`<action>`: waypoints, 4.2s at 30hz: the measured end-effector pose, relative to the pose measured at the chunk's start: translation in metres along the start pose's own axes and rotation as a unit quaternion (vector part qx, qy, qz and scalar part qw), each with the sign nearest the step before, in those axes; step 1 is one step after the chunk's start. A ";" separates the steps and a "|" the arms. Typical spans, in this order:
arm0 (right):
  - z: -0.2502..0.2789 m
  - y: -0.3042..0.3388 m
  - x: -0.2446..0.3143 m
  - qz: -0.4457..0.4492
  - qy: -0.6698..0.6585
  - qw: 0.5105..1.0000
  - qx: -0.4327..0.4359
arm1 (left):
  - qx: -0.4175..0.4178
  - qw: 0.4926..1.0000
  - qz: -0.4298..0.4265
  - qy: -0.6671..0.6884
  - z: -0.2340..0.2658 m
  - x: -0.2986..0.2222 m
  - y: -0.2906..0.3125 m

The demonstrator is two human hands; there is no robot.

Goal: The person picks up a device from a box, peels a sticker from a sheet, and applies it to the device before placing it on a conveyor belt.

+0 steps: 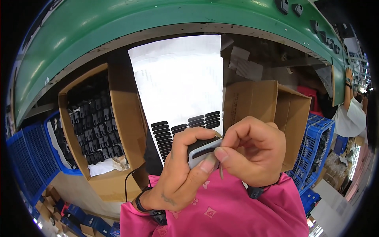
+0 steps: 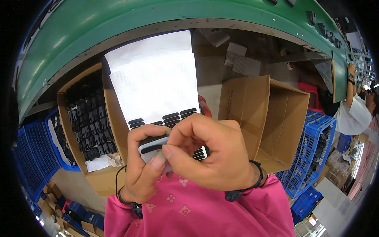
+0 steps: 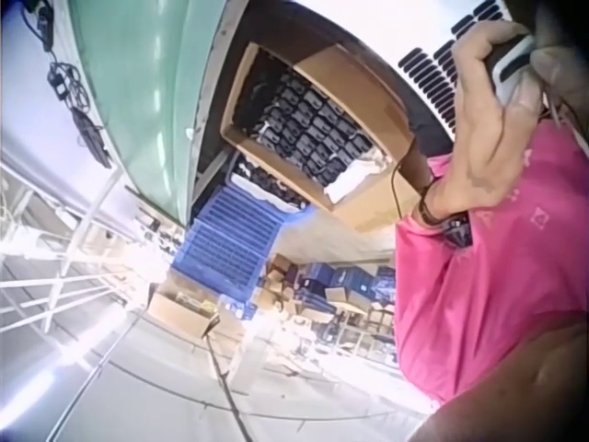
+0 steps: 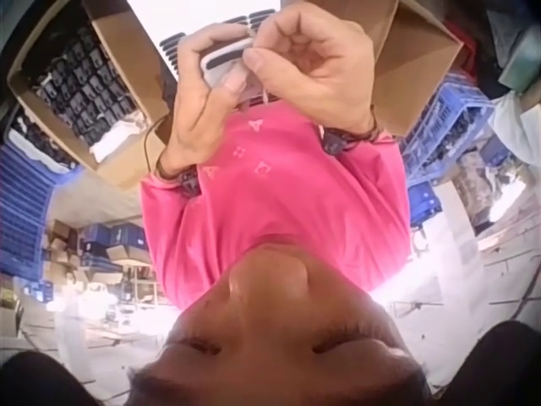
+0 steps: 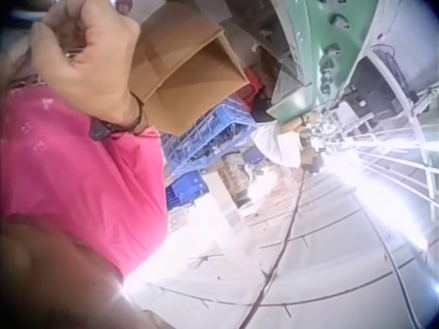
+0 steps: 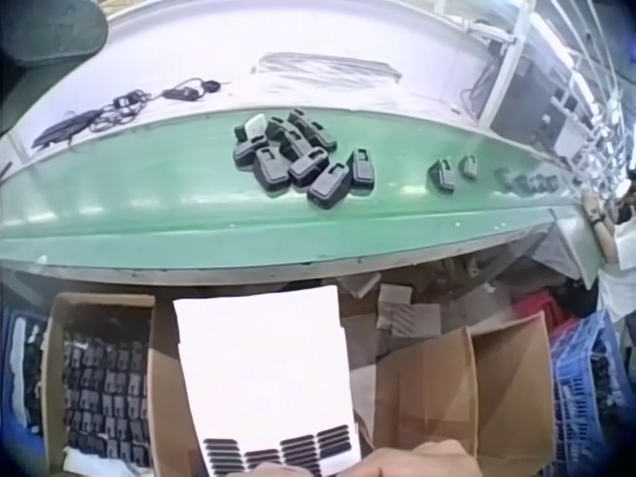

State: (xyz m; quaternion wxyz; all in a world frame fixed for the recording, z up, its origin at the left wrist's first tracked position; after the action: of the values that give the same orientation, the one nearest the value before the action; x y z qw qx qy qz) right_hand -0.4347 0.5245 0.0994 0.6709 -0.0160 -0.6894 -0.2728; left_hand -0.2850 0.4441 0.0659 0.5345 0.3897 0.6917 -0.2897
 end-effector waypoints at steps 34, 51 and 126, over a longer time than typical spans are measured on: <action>0.002 -0.001 -0.028 -0.020 0.103 0.993 0.045 | -0.057 0.982 0.001 0.178 0.000 0.026 0.002; -0.022 -0.009 -0.046 0.099 0.276 0.956 -0.019 | -0.072 0.995 0.058 0.044 0.068 0.033 0.053; -0.022 -0.011 0.011 -0.170 -0.144 0.968 0.119 | -0.030 0.986 -0.040 -0.161 0.024 -0.008 0.022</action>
State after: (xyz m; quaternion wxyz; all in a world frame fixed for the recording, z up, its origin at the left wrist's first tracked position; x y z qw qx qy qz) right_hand -0.4195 0.5027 0.1049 0.5053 0.1421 -0.7991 -0.2931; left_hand -0.2531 0.4344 0.0681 0.6384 0.2935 0.6198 -0.3494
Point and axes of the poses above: each hand's wrist, its own y-axis away from the middle knuckle, its own z-axis out of the back of the hand, x = y × z, the point moved 1 cm from there along -y, towards the middle knuckle, and after that the axes turned 10 degrees about -z, right-handed, at the moved point
